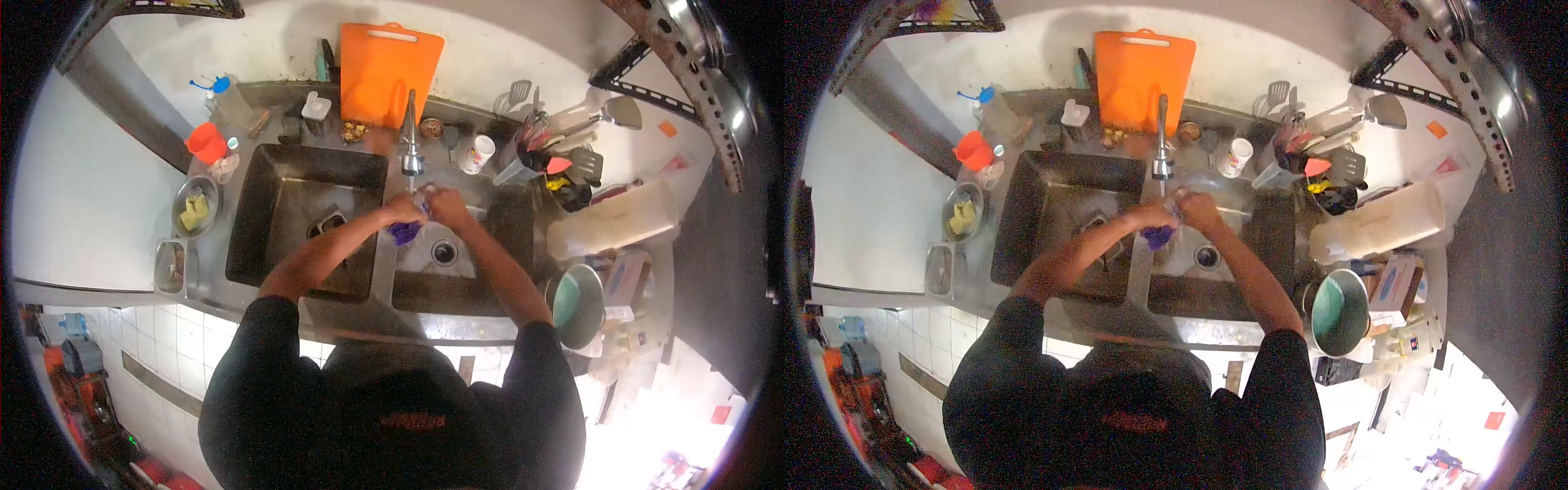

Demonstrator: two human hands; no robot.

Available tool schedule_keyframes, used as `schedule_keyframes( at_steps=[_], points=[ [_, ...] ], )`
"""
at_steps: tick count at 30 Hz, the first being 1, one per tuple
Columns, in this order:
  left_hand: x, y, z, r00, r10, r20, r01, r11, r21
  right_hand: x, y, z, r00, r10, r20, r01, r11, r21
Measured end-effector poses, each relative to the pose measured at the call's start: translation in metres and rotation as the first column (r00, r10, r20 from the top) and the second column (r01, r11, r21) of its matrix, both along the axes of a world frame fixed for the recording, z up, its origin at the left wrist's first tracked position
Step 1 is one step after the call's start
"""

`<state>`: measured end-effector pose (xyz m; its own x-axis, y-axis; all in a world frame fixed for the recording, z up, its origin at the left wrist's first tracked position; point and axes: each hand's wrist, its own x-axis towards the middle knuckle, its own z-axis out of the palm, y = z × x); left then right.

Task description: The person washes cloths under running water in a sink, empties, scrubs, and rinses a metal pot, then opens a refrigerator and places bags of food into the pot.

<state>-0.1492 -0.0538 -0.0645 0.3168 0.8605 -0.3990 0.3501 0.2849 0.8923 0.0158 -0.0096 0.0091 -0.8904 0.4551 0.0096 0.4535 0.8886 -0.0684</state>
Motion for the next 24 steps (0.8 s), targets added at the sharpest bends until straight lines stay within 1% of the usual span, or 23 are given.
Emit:
schedule_keyframes(
  at_steps=[1,2,3,4,5,7,8,9,10,11,12,13,14,15,16,17,18,19,20,21,22,23,24],
  points=[
    [-0.002,-0.010,0.037,0.944,0.052,-0.325,0.002,0.987,0.162,-0.007,0.001,0.001,0.999,-0.036,0.040,0.037,0.999,-0.019],
    [0.000,-0.026,0.055,0.788,0.140,-0.600,0.055,0.954,0.295,-0.010,-0.006,-0.003,0.999,-0.028,0.044,0.030,0.999,-0.030],
    [-0.002,-0.031,0.053,0.787,0.145,-0.599,0.047,0.955,0.292,-0.017,-0.008,-0.006,0.996,-0.081,0.046,0.084,0.995,-0.051],
    [-0.007,-0.033,0.051,0.751,0.203,-0.629,0.094,0.909,0.406,-0.023,-0.007,-0.008,0.990,-0.134,0.046,0.137,0.988,-0.067],
    [-0.008,-0.039,0.048,0.716,0.258,-0.649,0.150,0.851,0.504,-0.025,-0.008,-0.010,0.990,-0.129,0.049,0.132,0.989,-0.071],
    [-0.013,-0.044,0.044,0.741,0.240,-0.627,0.101,0.884,0.457,-0.034,-0.002,-0.014,0.969,-0.097,0.229,0.150,0.962,-0.226],
    [-0.015,-0.047,0.040,0.767,0.218,-0.603,0.058,0.913,0.404,-0.034,0.002,-0.031,0.969,-0.098,0.227,0.152,0.961,-0.231],
    [-0.020,-0.045,0.037,0.765,0.217,-0.606,0.063,0.912,0.406,-0.035,0.010,-0.045,0.986,-0.042,0.163,0.086,0.957,-0.276],
    [-0.026,-0.039,0.029,0.882,0.181,-0.436,0.038,0.894,0.447,-0.035,0.017,-0.052,0.995,0.012,0.099,0.020,0.950,-0.312],
    [-0.027,-0.037,0.025,0.962,0.126,-0.241,0.004,0.879,0.477,-0.031,0.012,-0.040,0.994,0.005,0.105,0.028,0.950,-0.311],
    [-0.033,-0.038,0.020,0.965,0.115,-0.234,0.011,0.879,0.477,-0.026,0.006,-0.029,0.997,-0.070,0.036,0.076,0.973,-0.220],
    [-0.043,-0.040,0.019,0.997,0.029,-0.074,0.012,0.865,0.501,-0.024,-0.002,-0.016,0.990,-0.138,-0.040,0.132,0.983,-0.129],
    [-0.043,-0.044,0.053,0.992,-0.044,0.116,0.017,0.974,0.227,-0.024,-0.008,-0.007,0.988,-0.153,-0.037,0.147,0.981,-0.130],
    [-0.043,-0.049,0.090,0.964,-0.011,0.267,0.032,0.997,-0.075,-0.025,-0.013,0.002,0.984,-0.155,-0.090,0.146,0.984,-0.105],
    [-0.043,-0.044,0.081,0.880,0.016,0.474,0.049,0.991,-0.125,-0.025,-0.013,0.009,0.975,-0.171,-0.143,0.162,0.984,-0.070],
    [-0.042,-0.038,0.064,0.754,0.036,0.656,0.104,0.980,-0.172,-0.027,-0.006,-0.011,0.982,-0.152,-0.111,0.148,0.988,-0.041],
    [-0.037,-0.031,0.053,0.783,-0.037,0.621,0.131,0.986,-0.107,-0.027,0.003,-0.032,0.986,-0.148,-0.075,0.147,0.989,-0.011],
    [-0.032,-0.022,0.034,0.846,-0.074,0.527,0.139,0.987,-0.084,-0.026,0.000,-0.026,0.986,-0.123,-0.110,0.131,0.990,0.061],
    [-0.027,-0.020,0.021,0.951,-0.052,0.304,0.083,0.993,-0.090,-0.023,-0.006,-0.019,0.986,-0.091,-0.137,0.109,0.985,0.132],
    [-0.018,-0.015,0.015,0.998,-0.007,0.063,0.012,0.998,-0.069,-0.018,-0.010,-0.010,0.980,-0.147,-0.133,0.163,0.979,0.123],
    [-0.003,-0.004,0.008,0.997,-0.049,0.062,0.053,0.997,-0.058,-0.012,-0.013,-0.004,0.974,-0.183,-0.132,0.197,0.974,0.109],
    [0.002,0.000,0.002,0.970,-0.097,-0.221,0.128,0.983,0.130,-0.005,-0.012,-0.008,0.972,-0.192,-0.135,0.208,0.972,0.113],
    [-0.006,0.000,-0.004,0.870,-0.055,-0.490,0.219,0.933,0.284,-0.006,-0.011,-0.012,0.957,-0.266,-0.111,0.270,0.962,0.023]
  ],
)
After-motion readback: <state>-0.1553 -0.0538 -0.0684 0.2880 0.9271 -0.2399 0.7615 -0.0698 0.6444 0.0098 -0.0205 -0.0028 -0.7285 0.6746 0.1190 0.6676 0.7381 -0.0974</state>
